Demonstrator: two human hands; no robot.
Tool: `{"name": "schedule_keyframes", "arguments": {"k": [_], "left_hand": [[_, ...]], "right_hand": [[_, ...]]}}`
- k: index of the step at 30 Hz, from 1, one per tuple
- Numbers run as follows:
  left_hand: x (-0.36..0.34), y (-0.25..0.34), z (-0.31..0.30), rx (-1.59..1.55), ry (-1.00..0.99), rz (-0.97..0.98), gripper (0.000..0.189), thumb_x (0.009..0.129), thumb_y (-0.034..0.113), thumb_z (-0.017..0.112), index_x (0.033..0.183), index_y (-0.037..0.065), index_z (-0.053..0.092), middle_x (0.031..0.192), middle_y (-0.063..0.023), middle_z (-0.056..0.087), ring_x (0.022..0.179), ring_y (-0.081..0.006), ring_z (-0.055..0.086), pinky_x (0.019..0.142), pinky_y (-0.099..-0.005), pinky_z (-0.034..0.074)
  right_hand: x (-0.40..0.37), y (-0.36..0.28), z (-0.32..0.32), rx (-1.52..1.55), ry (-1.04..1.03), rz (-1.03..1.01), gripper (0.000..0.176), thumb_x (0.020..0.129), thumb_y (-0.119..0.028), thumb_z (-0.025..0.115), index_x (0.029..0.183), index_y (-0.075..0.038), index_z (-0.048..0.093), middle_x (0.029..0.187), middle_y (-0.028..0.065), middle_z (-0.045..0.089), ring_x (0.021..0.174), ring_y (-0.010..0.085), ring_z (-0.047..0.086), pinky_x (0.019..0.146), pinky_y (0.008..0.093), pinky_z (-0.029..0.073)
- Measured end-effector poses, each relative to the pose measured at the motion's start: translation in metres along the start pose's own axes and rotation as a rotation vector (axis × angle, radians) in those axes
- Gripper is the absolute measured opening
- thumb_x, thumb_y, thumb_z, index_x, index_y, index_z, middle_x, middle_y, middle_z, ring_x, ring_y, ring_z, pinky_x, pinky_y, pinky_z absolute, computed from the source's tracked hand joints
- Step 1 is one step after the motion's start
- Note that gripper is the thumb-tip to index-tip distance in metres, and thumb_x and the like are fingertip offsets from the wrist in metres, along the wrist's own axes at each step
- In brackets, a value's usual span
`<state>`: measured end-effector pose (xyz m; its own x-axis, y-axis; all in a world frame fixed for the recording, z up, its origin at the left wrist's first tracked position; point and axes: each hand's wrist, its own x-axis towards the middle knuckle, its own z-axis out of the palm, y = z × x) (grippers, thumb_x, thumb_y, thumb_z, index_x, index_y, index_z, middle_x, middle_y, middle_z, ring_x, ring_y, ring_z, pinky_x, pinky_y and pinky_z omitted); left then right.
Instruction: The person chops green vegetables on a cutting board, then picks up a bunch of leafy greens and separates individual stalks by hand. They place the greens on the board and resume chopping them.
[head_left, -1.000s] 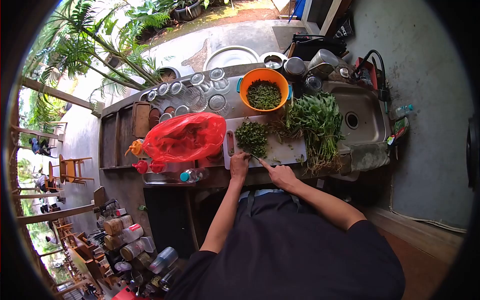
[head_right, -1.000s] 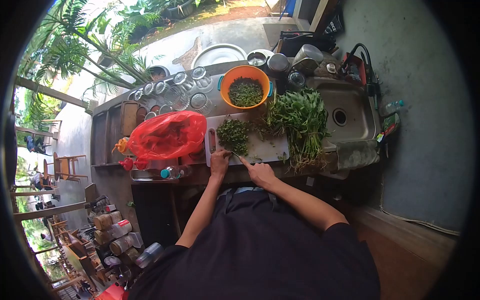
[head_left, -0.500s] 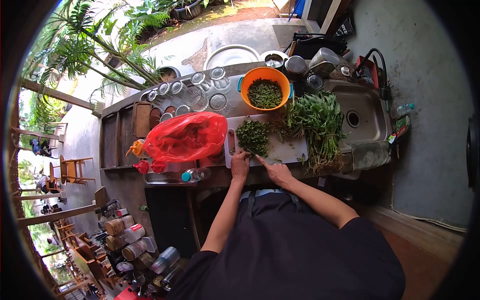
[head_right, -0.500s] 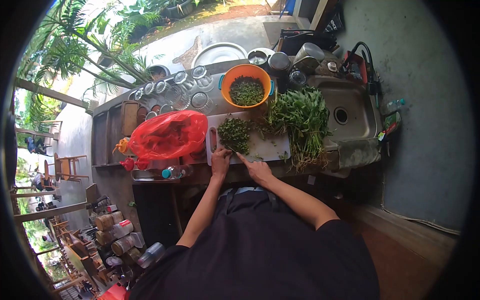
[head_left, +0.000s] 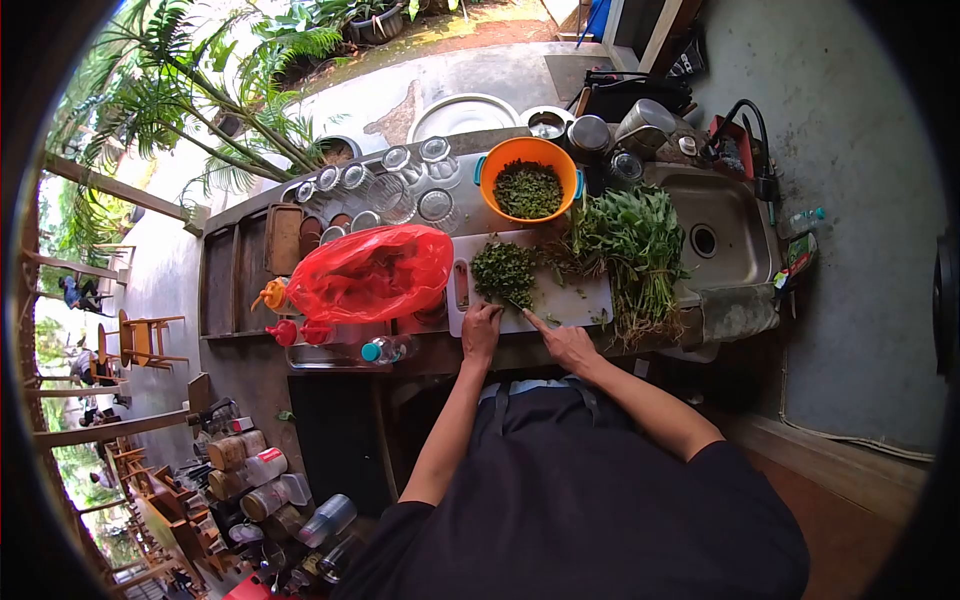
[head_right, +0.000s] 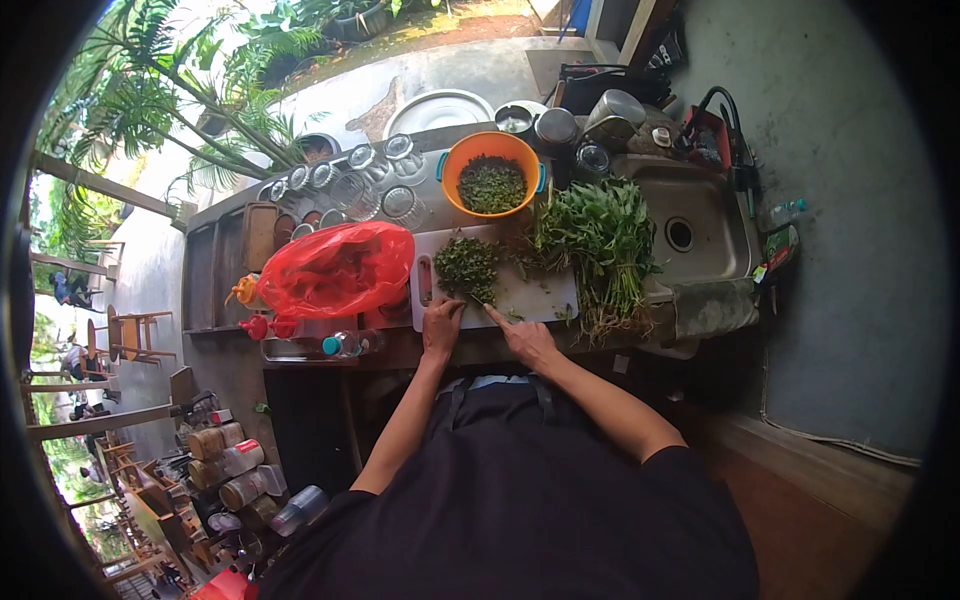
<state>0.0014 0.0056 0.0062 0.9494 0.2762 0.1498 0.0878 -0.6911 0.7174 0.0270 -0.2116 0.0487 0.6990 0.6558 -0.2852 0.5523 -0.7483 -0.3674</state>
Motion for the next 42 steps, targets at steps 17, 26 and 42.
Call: {"name": "schedule_keyframes", "arguments": {"k": [17,26,42], "left_hand": [[-0.003,-0.002,0.002,0.015,-0.014,0.019,0.01,0.082,0.005,0.069,0.091,0.003,0.074,0.09,-0.0122,0.068,0.09,-0.0315,0.065,0.08,-0.0398,0.052],[-0.001,0.0,0.003,0.052,-0.013,0.046,0.013,0.084,0.009,0.07,0.095,0.004,0.074,0.093,-0.0129,0.068,0.091,-0.0318,0.066,0.08,-0.0399,0.052],[0.002,0.004,-0.001,-0.005,-0.042,-0.012,0.011,0.083,0.008,0.07,0.092,0.005,0.075,0.09,-0.0118,0.067,0.089,-0.0315,0.065,0.078,-0.0401,0.052]], "right_hand": [[-0.007,-0.029,-0.048,0.194,0.005,0.088,0.059,0.096,-0.021,0.048,0.152,-0.031,0.033,0.081,0.0265,0.066,0.078,0.0465,0.065,0.074,0.0566,0.052],[-0.008,-0.019,-0.021,-0.002,-0.009,0.028,0.069,0.093,-0.018,0.052,0.155,-0.03,0.025,0.071,0.018,0.065,0.064,0.0384,0.065,0.063,0.0523,0.052],[-0.005,-0.011,-0.002,0.017,-0.033,0.01,0.073,0.093,-0.016,0.049,0.157,-0.031,0.018,0.067,0.0175,0.065,0.06,0.0374,0.065,0.06,0.0518,0.053]]}}
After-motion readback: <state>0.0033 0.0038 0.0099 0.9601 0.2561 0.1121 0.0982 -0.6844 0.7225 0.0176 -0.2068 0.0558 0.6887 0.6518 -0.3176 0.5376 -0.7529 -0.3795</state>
